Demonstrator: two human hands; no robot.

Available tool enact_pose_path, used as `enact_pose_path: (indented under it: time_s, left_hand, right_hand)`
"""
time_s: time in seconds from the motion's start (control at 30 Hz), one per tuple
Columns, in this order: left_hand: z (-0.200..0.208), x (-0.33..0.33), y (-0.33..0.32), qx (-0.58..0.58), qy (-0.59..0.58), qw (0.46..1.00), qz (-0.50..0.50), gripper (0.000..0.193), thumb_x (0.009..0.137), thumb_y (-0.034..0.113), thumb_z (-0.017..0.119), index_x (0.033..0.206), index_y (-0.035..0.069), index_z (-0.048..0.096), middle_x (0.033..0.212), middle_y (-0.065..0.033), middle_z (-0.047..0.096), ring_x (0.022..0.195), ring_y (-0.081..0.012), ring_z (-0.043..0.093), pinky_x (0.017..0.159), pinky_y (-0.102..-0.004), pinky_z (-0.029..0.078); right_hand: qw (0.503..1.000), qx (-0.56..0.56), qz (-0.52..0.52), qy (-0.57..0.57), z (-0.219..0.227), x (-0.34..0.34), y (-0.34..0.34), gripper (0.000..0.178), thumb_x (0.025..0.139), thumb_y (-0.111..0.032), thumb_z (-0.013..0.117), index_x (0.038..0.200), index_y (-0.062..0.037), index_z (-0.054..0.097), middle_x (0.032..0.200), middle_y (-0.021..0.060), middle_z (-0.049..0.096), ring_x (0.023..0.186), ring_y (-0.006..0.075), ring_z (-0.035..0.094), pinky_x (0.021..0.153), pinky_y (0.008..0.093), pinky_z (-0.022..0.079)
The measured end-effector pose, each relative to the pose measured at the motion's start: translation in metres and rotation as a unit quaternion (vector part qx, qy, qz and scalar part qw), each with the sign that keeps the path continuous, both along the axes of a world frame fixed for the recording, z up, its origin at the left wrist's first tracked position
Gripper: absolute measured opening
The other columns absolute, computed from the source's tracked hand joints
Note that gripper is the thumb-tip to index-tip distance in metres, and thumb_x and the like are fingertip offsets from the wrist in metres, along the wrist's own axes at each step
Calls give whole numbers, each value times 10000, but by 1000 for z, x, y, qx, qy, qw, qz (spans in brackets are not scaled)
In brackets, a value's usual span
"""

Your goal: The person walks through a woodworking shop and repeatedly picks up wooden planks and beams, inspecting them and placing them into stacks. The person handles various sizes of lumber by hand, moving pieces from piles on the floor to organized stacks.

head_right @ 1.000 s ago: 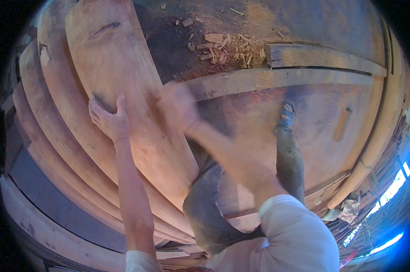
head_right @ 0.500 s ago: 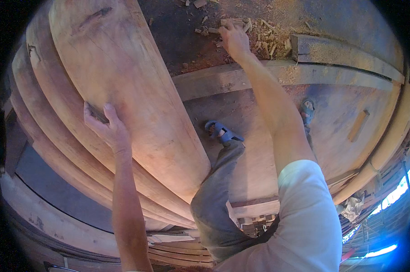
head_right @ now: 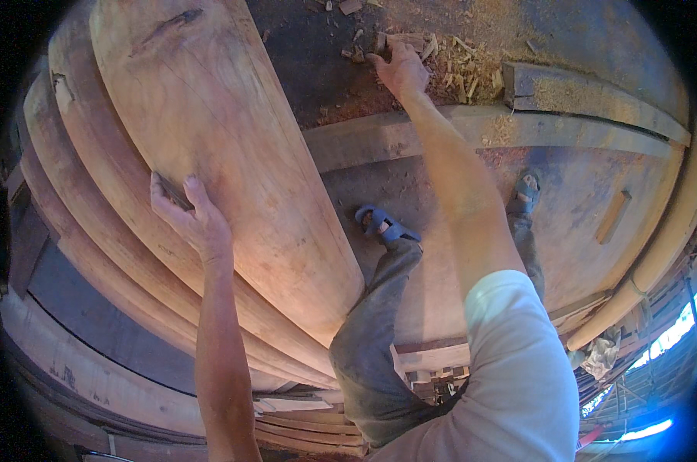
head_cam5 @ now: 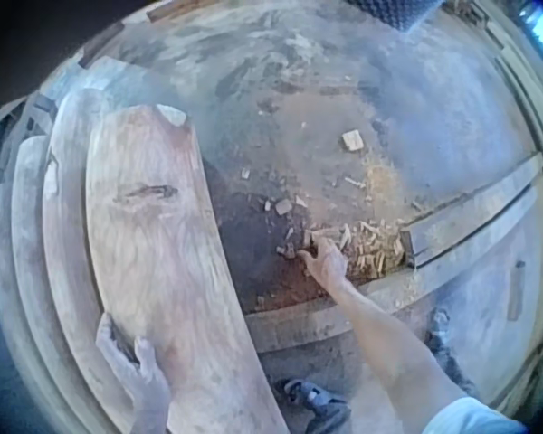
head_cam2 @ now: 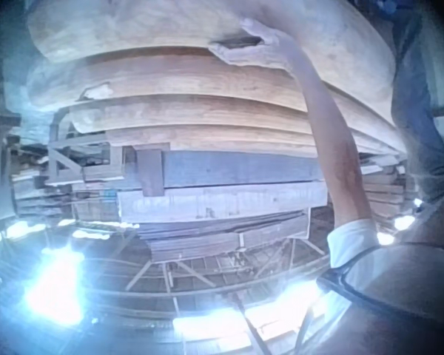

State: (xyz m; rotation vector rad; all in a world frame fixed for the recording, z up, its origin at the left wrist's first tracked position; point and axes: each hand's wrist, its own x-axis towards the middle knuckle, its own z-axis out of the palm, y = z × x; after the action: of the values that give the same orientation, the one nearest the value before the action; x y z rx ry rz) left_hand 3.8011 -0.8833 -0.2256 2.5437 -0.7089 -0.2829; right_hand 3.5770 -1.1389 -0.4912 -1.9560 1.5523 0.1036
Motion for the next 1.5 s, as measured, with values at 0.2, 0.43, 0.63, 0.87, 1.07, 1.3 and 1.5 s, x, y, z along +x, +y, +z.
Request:
enact_pose_path:
  time_s: [0.2,0.43,0.63,0.87,1.07,1.3,1.5]
  left_hand:
    - [-6,-6,-22,-34,40,999,5,857,1008,508,623,1555,-52,274,1539,-281,319,1460,-433,322,1194,-544,351]
    - [-5,-2,-6,-26,27,999,15,867,1005,542,622,1550,-37,277,1524,-282,305,1462,-430,322,1183,-541,371]
    - [-2,-7,-18,-28,38,999,6,834,1019,518,614,1541,-38,275,1506,-280,309,1458,-427,329,1178,-548,382]
    - [-8,0,-6,-26,0,1000,1,797,1001,408,677,1516,-77,309,1502,-295,353,1437,-456,360,1196,-538,368]
    - [-9,-3,-37,-41,-47,998,-2,742,969,313,756,1469,-111,408,1435,-309,471,1368,-419,467,1160,-485,417]
    - [41,-12,-24,200,41,977,-60,888,1002,605,582,1570,-40,360,1496,-311,475,1317,-476,536,1104,-539,461]
    - [108,-102,66,143,332,914,-186,505,1058,380,591,1395,4,605,1225,-129,690,1192,-278,628,1073,-428,482]
  right_hand:
    - [994,-96,49,-4,-6,-15,-5,305,933,-271,708,1145,-59,649,1127,185,680,1099,415,648,931,493,527]
    - [916,-29,346,-200,68,-37,128,299,850,-55,679,1144,-30,635,1170,181,660,1067,400,666,846,484,570]
    - [908,122,273,-295,56,3,172,385,850,-53,698,1230,-43,635,1217,170,622,1164,392,630,937,470,565]
    - [915,193,133,-330,66,11,180,225,926,-104,711,1143,-50,734,1164,150,666,1066,353,673,894,414,568]
    - [931,127,193,-284,91,-22,159,384,889,-64,668,1272,-50,689,1286,236,631,1153,428,624,961,478,547]
    - [981,56,103,-157,310,-320,162,406,1000,-273,628,1357,-80,618,1243,157,625,1191,357,613,986,468,519]
    - [966,126,-207,89,468,-637,288,358,949,-236,646,1274,-91,680,1298,166,676,1198,404,620,1047,488,485]
